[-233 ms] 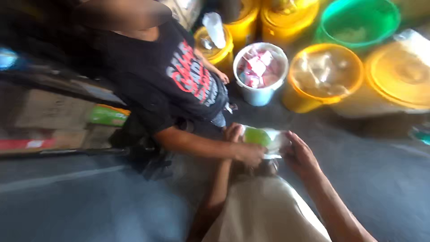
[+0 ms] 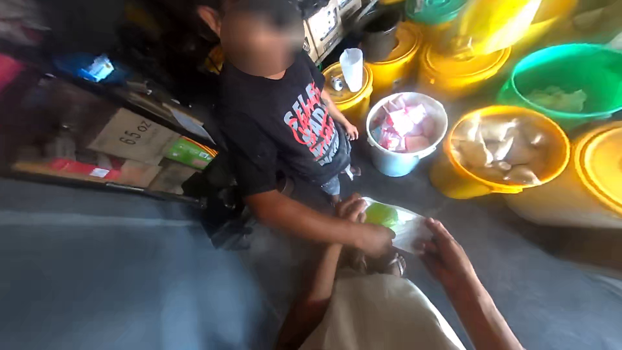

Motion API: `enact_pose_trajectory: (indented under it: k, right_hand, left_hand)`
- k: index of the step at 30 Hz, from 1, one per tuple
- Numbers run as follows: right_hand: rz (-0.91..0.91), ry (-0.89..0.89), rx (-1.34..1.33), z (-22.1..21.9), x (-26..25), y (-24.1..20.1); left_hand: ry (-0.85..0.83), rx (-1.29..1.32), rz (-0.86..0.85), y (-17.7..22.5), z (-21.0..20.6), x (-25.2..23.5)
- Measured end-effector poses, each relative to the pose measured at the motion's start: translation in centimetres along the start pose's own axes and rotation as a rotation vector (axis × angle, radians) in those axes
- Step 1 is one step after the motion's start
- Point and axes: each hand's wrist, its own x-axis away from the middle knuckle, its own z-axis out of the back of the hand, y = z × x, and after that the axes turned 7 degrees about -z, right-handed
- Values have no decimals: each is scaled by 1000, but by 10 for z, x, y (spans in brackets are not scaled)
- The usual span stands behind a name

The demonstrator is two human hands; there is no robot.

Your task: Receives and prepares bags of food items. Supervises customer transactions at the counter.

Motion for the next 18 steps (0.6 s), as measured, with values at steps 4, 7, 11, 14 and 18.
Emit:
enact_pose_trajectory:
  k: [4,7,11,14,18]
  right_hand:
    - [25,-13,221,12,10,1]
    - [8,-25,426,32,17,3]
    - [-36,-12,713,57,13,10]
    - [-105,-30,870,67,14,8]
    - [58,23,860,64,7,-12]
  left_hand:
    - [48,33,-21,2,-15,-2]
    - [80,26,34,7,-30,1]
    - [-15,109,-140,-16,-33,10]
    - [-169,28,-201,-20,-36,10]
    - [-129,-85,23,-21,-34,13]
